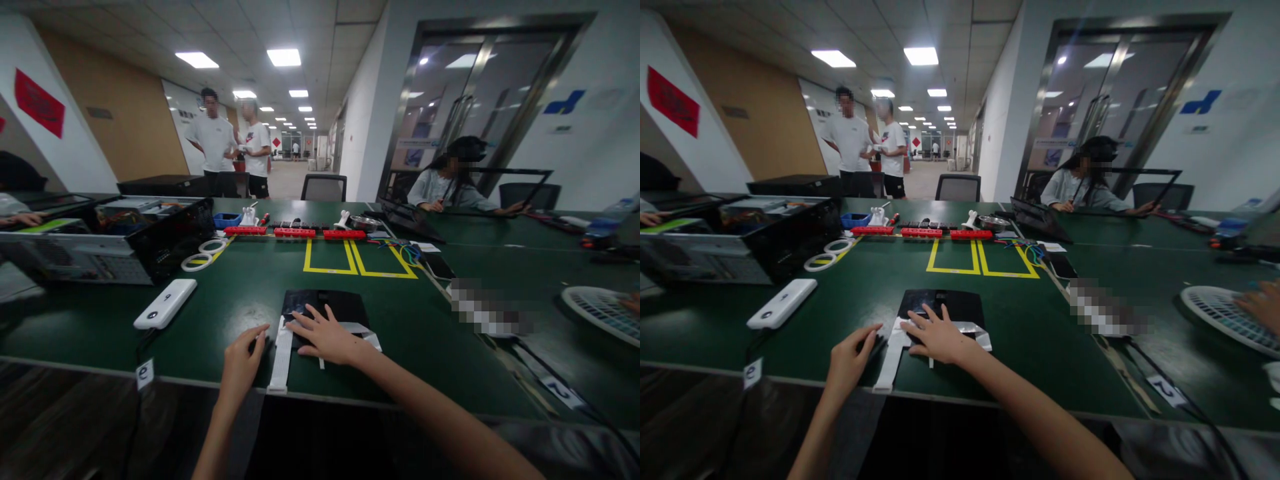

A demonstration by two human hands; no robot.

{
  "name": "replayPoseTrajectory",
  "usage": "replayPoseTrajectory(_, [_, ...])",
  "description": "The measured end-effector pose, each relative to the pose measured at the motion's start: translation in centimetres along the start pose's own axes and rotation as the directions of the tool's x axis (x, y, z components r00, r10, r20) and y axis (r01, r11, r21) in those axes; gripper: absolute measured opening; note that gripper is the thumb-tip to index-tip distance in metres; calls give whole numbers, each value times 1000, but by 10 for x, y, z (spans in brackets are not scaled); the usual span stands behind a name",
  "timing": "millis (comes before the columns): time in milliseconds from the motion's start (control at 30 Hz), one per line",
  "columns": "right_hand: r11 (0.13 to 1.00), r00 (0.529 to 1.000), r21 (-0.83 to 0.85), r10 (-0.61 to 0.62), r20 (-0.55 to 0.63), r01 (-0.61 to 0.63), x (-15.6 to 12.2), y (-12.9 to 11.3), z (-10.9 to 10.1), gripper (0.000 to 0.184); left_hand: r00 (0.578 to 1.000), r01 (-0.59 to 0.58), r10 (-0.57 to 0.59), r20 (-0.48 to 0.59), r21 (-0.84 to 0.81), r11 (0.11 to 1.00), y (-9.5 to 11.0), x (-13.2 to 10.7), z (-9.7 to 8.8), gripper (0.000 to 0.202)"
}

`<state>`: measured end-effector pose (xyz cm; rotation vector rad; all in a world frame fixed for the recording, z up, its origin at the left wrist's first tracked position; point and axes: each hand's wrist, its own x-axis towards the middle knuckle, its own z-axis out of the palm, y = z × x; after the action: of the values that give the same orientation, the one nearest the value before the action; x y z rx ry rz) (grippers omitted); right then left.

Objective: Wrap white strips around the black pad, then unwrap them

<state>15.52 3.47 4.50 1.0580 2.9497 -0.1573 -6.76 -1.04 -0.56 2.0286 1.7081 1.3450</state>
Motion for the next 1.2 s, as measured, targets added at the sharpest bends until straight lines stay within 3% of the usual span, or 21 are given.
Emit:
replayPoseTrajectory(167, [994,997,103,39,63,-45,-24,35,-7,59,1000,1,-1,21,11,1000,-1,0,1,30])
replayPoseTrajectory(333, [955,990,261,122,76,-138,-71,91,-11,62,1000,-16,15,23,13,1000,3,1,1,30])
replayPoseTrajectory(467, [905,963,331,244,113,-268,-110,133,-14,67,999,-30,30,27,22,999,4,1,1,29])
replayPoseTrajectory(600, [867,930,338,334,150,-366,-138,159,-21,69,999,-24,23,36,30,999,3,0,2,28])
replayPoseTrajectory(767, [850,916,343,366,165,-401,-158,175,-25,72,999,-23,21,48,30,999,5,0,1,29])
replayPoseTrajectory(967, [841,907,342,404,116,-419,-169,176,-24,69,999,-17,16,52,22,1000,6,0,0,28])
replayPoseTrajectory(1067, [814,867,330,496,32,-478,-183,176,-26,67,998,-11,10,54,21,1000,6,0,0,29])
replayPoseTrajectory(1200, [780,775,241,616,-139,-577,-208,178,-33,57,999,-11,10,47,19,1000,6,0,0,28])
